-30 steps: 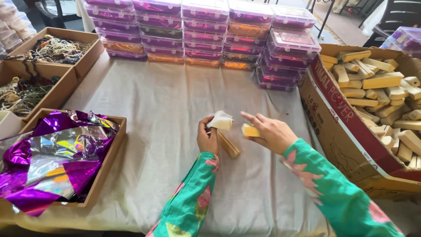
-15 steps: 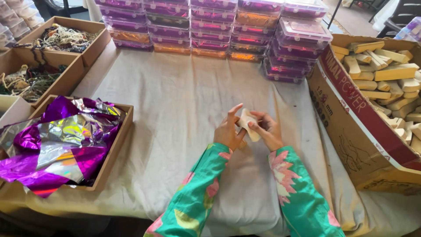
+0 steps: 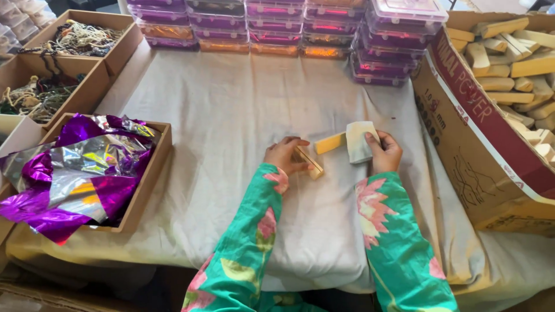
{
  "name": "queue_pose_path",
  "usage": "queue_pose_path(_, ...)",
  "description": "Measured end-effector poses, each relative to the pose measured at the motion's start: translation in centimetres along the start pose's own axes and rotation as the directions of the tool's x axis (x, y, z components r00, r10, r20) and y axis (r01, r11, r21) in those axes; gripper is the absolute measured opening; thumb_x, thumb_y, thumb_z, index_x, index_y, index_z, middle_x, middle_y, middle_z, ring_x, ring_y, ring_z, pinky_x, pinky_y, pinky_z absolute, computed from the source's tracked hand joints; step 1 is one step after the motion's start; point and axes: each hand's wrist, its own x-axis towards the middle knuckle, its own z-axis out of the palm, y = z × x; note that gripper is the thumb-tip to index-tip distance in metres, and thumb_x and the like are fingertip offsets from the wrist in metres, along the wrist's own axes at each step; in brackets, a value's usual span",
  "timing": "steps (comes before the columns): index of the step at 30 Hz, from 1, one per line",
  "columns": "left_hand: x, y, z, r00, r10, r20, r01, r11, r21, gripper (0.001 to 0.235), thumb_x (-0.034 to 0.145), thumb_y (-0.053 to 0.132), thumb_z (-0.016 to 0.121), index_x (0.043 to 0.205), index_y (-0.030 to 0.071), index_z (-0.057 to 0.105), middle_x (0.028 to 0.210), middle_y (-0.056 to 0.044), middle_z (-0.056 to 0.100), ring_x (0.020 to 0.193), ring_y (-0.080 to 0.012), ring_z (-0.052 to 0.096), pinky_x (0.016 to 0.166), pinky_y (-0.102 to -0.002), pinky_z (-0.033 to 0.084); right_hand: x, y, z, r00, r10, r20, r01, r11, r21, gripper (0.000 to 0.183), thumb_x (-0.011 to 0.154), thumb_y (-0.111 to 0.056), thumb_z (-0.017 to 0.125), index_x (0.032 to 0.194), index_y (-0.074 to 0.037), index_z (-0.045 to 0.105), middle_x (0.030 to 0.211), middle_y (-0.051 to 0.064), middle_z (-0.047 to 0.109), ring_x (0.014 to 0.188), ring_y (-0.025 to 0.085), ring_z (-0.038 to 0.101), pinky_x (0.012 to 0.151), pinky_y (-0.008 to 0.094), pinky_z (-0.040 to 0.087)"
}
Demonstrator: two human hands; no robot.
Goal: The person picks up a small rectangular wooden block from a cardboard box and rubs its surfaces with a white cloth. They rotate the block to clean different sides and edges, then place it on the table and repeat the process with a second wooden block.
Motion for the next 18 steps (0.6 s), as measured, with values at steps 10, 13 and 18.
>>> queue_pose_path(10,-0.6,6.5,-0.5,0.987,-0.156,0.044,0.155,0.988,0.017,0.051,0.074,0.057,0.082,0.109,0.021,0.075,0.098,0.001,0.078,0.091,-0.0186,0.076,0.077,-0.036,0.058,-3.1,-5.0,3.6,0.971,-0.236,-0.041,0.199,0.891,-0.408,0.025,0.097,-0.022,0.078,0.111,-0.003,0.07,0.098,0.005,0.073,0.091,0.01,0.065,0.083,0.027,0.054)
queue_pose_path(13,-0.8,7.8,0.0,0.99,-0.14,0.017,0.138,0.987,0.087,0.048,0.077,0.057,0.082,0.104,0.018,0.075,0.094,-0.002,0.077,0.084,-0.0221,0.074,0.07,-0.04,0.056,-5.5,-7.3,5.6,0.961,-0.213,0.178,0.267,0.886,-0.379,0.027,0.094,-0.019,0.076,0.116,-0.005,0.068,0.103,0.008,0.075,0.094,0.014,0.07,0.085,0.029,0.056)
queue_pose_path(18,-0.6,7.6,-0.9,0.98,-0.18,0.08,0.18,0.984,0.002,0.045,0.072,0.05,0.085,0.103,0.018,0.075,0.095,-0.001,0.078,0.086,-0.0214,0.075,0.075,-0.038,0.057,-7.1,-9.1,7.0,0.806,-0.209,0.554,0.478,0.782,-0.4,0.047,0.086,-0.006,0.073,0.132,-0.012,0.069,0.107,0.01,0.075,0.099,0.022,0.075,0.091,0.032,0.058)
